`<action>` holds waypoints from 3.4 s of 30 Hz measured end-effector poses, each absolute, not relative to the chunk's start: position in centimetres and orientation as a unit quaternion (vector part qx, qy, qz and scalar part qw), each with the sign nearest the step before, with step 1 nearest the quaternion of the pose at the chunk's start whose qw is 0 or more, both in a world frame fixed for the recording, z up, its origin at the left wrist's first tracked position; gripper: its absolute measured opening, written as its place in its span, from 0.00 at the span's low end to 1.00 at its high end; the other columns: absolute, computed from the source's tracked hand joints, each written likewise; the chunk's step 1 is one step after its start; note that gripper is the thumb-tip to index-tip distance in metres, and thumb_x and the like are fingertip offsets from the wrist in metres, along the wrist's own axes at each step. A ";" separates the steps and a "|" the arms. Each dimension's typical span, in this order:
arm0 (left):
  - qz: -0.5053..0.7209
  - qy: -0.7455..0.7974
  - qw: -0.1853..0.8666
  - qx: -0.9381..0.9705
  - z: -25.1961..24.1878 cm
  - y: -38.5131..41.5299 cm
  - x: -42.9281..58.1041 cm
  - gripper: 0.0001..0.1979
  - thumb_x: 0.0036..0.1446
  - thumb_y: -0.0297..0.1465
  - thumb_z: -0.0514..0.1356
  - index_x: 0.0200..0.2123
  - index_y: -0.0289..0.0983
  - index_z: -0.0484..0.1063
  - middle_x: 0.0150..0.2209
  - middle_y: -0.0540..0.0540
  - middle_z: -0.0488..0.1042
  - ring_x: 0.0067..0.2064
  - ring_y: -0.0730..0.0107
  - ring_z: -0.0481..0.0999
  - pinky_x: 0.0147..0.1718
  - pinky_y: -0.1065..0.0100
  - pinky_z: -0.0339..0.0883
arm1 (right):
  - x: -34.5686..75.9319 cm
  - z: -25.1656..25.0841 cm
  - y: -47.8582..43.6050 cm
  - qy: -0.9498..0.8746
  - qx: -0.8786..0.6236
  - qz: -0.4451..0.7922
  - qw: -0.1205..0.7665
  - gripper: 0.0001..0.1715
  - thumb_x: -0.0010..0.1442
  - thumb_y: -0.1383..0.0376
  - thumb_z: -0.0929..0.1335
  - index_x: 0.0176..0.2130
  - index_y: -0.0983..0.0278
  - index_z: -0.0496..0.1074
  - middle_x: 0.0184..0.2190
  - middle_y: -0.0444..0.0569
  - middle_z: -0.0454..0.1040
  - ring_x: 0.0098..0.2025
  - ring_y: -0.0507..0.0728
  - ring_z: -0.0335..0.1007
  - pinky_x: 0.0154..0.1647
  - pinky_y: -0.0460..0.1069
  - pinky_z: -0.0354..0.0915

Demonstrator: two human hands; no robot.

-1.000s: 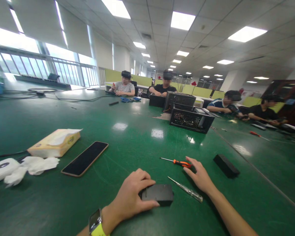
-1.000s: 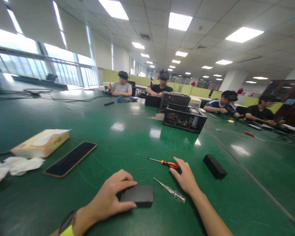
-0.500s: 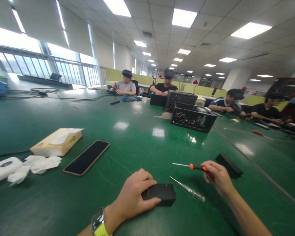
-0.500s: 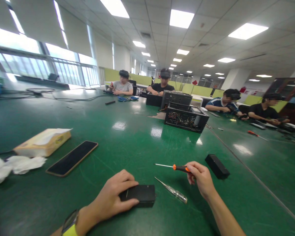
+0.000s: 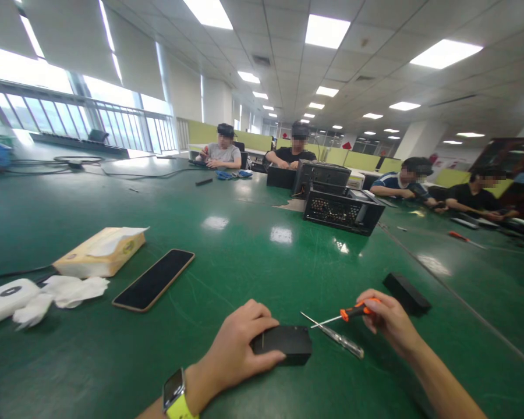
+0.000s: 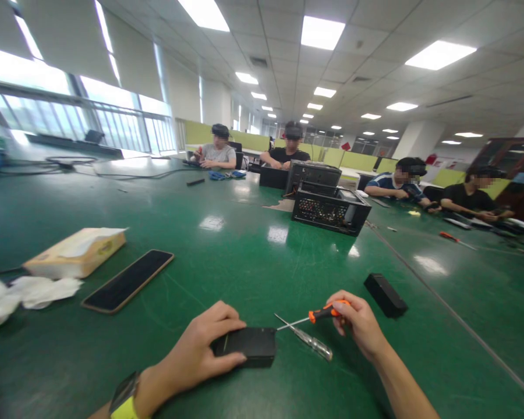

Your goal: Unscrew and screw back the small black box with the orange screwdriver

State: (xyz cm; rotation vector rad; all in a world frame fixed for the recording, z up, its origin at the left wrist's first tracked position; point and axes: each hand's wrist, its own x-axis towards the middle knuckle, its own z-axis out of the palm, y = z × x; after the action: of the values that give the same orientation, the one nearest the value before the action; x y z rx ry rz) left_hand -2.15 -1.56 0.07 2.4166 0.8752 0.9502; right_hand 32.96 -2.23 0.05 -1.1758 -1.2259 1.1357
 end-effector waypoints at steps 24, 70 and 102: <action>0.353 0.303 0.191 0.865 -0.4 -1.1 -2.3 0.26 0.52 0.53 0.66 0.43 0.37 0.77 0.37 0.43 0.71 0.38 0.59 0.72 0.36 0.65 0.68 | 30.3 6.7 -3.1 -0.755 -0.506 0.178 0.377 0.09 0.54 0.59 0.70 0.31 0.62 0.78 0.26 0.46 0.76 0.27 0.56 0.69 0.30 0.48 0.64; 0.358 0.307 0.225 0.852 -0.7 -1.0 -2.4 0.30 0.47 0.57 0.67 0.40 0.37 0.76 0.36 0.45 0.70 0.37 0.60 0.71 0.34 0.66 0.66 | 21.8 13.0 -4.1 -0.845 -0.413 0.077 0.330 0.13 0.62 0.57 0.69 0.31 0.62 0.75 0.24 0.43 0.74 0.25 0.51 0.68 0.28 0.46 0.61; 0.349 0.312 0.219 0.856 -0.6 -1.1 -2.3 0.28 0.51 0.56 0.65 0.40 0.37 0.76 0.35 0.46 0.69 0.36 0.61 0.71 0.34 0.67 0.63 | 21.7 13.7 -5.5 -0.880 -0.364 0.048 0.301 0.13 0.60 0.62 0.70 0.46 0.61 0.76 0.30 0.45 0.79 0.31 0.53 0.74 0.33 0.46 0.67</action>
State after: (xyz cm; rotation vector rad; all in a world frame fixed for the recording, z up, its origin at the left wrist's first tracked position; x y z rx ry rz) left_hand -2.26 -1.06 -0.56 2.3703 0.8622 0.9651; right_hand 21.70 -5.55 13.70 -0.9659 -2.3349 0.1283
